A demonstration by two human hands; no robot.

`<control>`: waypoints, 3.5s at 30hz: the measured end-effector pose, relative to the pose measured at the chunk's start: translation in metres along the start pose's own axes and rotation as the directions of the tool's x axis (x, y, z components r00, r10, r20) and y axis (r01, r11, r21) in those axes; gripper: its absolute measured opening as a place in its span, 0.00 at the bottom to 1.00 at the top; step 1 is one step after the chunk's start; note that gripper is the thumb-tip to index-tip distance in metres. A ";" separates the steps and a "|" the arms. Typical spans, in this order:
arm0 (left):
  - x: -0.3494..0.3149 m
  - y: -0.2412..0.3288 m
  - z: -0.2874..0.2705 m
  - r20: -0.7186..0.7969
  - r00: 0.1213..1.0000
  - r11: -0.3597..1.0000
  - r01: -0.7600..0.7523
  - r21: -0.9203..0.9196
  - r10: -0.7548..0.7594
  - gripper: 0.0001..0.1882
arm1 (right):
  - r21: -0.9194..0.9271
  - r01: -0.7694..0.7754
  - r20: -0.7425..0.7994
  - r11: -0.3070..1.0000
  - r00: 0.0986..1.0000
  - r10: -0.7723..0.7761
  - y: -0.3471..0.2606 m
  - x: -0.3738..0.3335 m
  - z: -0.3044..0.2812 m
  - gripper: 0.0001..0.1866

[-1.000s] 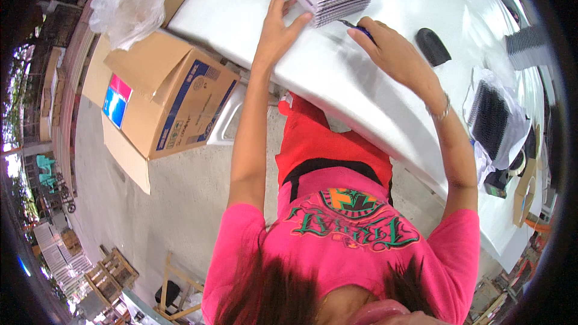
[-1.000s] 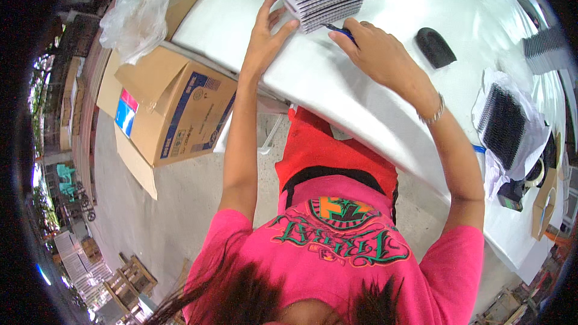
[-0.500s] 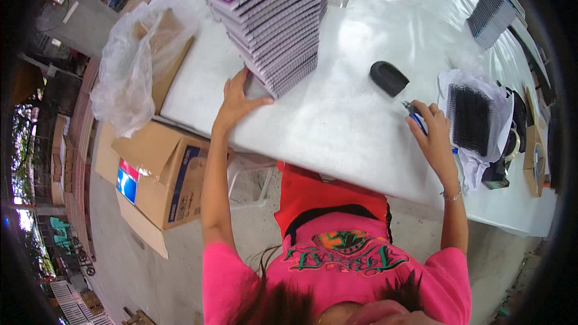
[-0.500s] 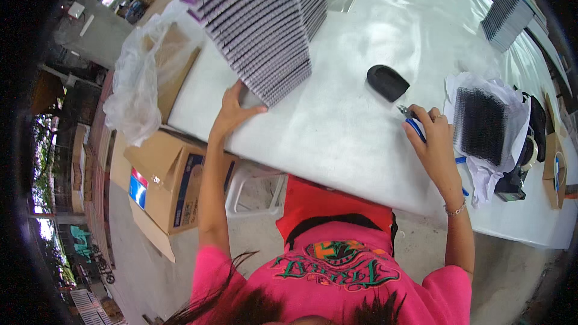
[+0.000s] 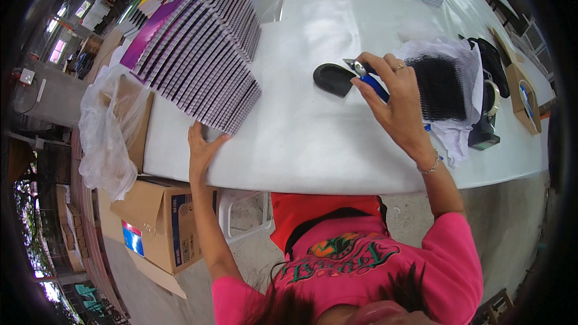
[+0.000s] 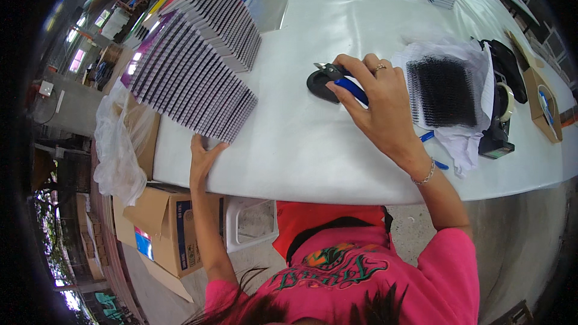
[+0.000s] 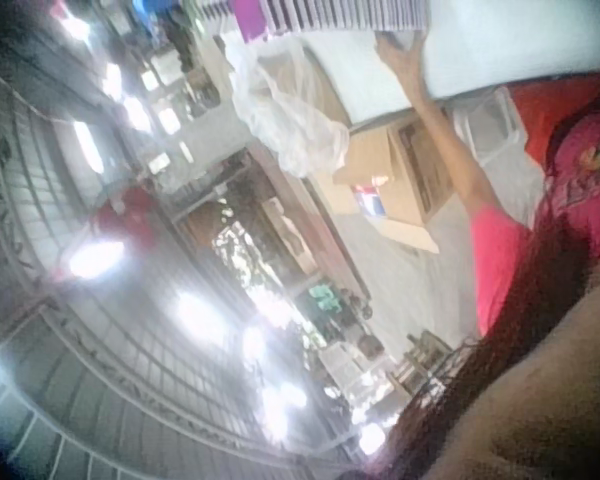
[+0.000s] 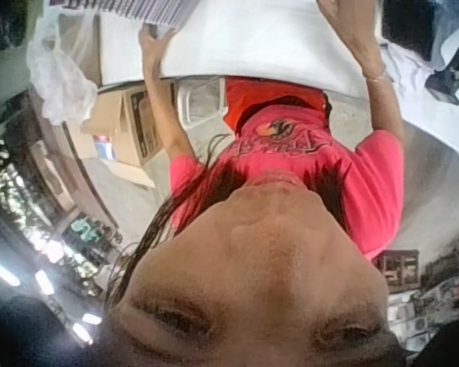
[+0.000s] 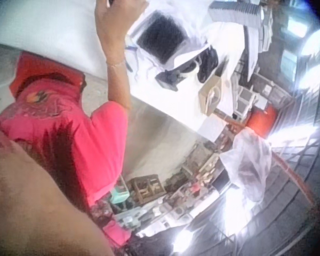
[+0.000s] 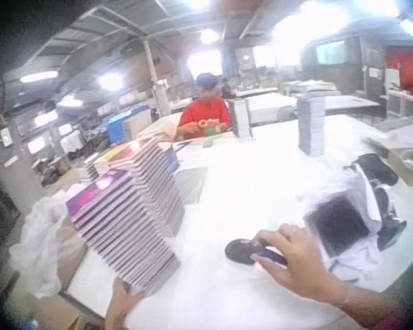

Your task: The person uses blue pliers to trim the spiral binding of stacked notebooks on a white table. After trimming, the person stacks the notebooks and places them into a cardboard box.

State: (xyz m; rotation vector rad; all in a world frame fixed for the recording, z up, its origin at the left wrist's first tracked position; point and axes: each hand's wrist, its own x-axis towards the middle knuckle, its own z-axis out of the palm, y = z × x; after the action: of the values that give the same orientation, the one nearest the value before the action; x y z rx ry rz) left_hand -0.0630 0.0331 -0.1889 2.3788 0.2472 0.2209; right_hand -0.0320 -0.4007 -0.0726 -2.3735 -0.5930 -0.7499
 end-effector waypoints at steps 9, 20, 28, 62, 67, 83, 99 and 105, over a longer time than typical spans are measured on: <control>-0.014 -0.006 0.010 -0.048 0.998 0.996 0.047 -0.076 -0.051 0.53 | 0.353 -0.244 0.093 0.903 0.970 0.226 0.012 -0.004 0.004 0.18; -0.026 0.002 0.013 -0.139 0.988 0.993 0.051 -0.109 -0.066 0.49 | 0.532 -0.525 0.321 0.664 0.851 0.416 0.034 -0.004 0.003 0.15; -0.025 0.000 0.009 -0.067 0.990 0.989 0.121 -0.089 -0.127 0.46 | 0.759 -0.590 0.467 0.276 0.788 0.401 0.044 -0.004 -0.031 0.14; -0.012 0.011 0.004 -0.088 0.996 0.974 0.005 -0.227 -0.026 0.43 | 0.741 -0.624 0.478 0.247 0.749 0.459 0.088 -0.048 0.007 0.15; 0.016 0.004 -0.019 0.157 0.979 0.957 0.166 -0.238 -0.130 0.34 | 0.605 -0.718 0.558 0.345 0.691 0.459 0.088 -0.053 0.018 0.17; 0.059 -0.027 -0.015 0.249 0.968 0.918 0.074 -0.390 0.028 0.28 | 0.338 -0.166 0.332 0.926 0.942 0.047 -0.020 -0.002 0.140 0.31; 0.052 -0.023 -0.023 0.231 0.971 0.951 0.005 -0.309 0.070 0.33 | 0.491 -0.254 0.437 0.833 0.899 0.016 -0.049 0.016 0.223 0.56; 0.030 -0.008 -0.012 0.124 0.972 0.941 -0.152 -0.302 0.197 0.60 | 0.531 -0.321 0.389 0.784 0.915 0.111 -0.058 0.014 0.226 0.50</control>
State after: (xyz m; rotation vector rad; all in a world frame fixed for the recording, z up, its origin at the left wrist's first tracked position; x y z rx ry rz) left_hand -0.0376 0.0538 -0.1831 2.1100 -0.0684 0.1457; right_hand 0.0302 -0.2109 -0.1943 -1.9319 -0.5672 -0.0175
